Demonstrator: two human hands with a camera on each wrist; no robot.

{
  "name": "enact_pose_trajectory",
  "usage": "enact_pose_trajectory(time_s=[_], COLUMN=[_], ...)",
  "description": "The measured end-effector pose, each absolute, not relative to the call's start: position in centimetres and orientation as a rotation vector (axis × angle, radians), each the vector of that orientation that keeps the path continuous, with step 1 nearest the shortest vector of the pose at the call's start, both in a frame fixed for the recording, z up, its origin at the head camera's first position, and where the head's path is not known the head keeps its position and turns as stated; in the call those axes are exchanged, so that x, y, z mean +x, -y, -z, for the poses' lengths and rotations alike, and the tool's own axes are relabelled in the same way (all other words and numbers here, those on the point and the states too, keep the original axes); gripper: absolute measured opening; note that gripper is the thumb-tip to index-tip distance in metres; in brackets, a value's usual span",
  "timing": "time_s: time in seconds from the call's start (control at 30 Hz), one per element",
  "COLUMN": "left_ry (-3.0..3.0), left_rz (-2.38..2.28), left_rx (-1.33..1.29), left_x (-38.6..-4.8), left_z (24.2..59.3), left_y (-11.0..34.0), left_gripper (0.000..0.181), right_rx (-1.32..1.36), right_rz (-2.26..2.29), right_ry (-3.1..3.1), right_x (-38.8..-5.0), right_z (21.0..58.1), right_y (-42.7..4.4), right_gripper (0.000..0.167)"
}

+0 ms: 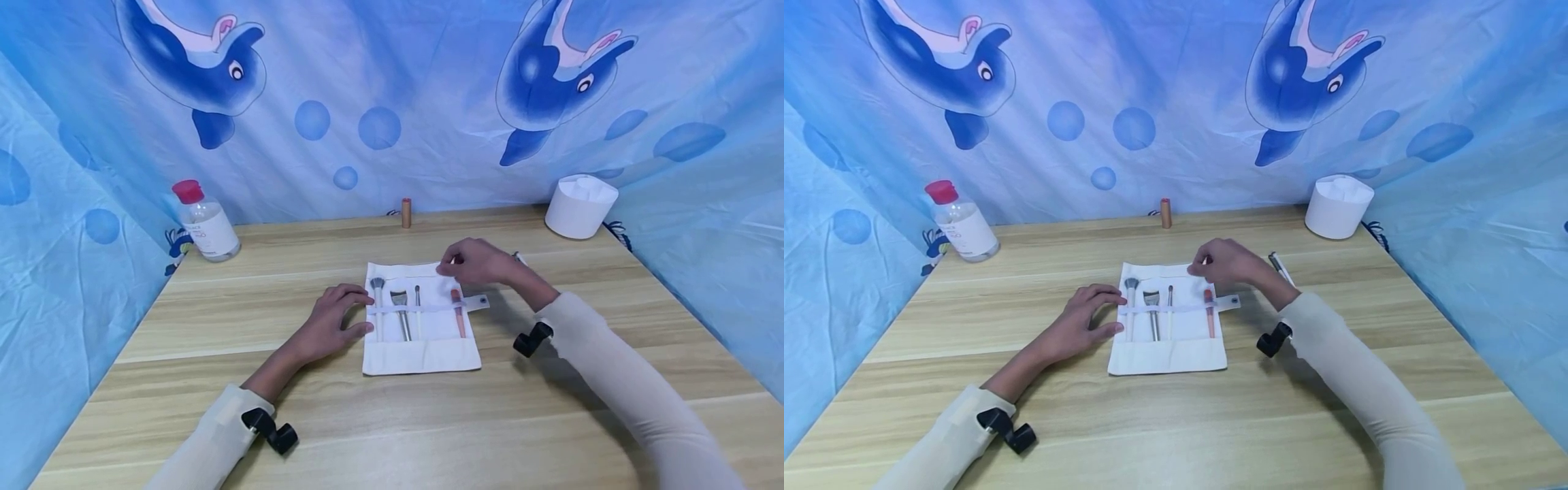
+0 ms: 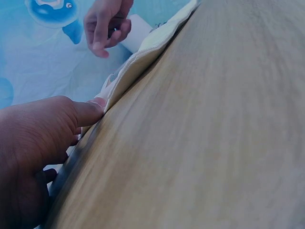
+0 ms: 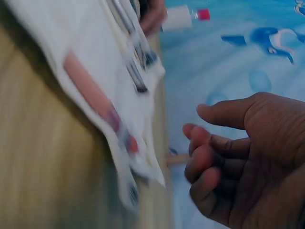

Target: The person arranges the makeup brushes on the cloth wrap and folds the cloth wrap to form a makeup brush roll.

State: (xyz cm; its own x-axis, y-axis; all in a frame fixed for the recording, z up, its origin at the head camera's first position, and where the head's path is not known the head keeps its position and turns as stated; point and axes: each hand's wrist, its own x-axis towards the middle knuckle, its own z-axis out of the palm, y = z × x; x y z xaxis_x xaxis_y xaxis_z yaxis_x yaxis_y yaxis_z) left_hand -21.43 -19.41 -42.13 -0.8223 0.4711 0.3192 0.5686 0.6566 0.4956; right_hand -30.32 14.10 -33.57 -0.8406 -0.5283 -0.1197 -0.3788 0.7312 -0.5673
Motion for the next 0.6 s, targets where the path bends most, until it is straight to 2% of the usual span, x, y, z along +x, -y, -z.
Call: enact_pose_trajectory(time_s=[0.33,0.6], left_ry=[2.728,2.721], left_rz=[0.908,0.908], left_rx=[-0.841,-0.846], left_x=[-21.5,-21.5], left_z=[42.0,42.1], left_y=[19.4,19.4], left_gripper=[0.046,0.045], right_rx=[-0.604,-0.425], right_rz=[0.639,0.42], right_ry=[-2.885,-2.996], right_x=[-32.1,-32.9], right_z=[32.2,33.2], right_y=[-20.6,-24.0], right_gripper=[0.027,0.023])
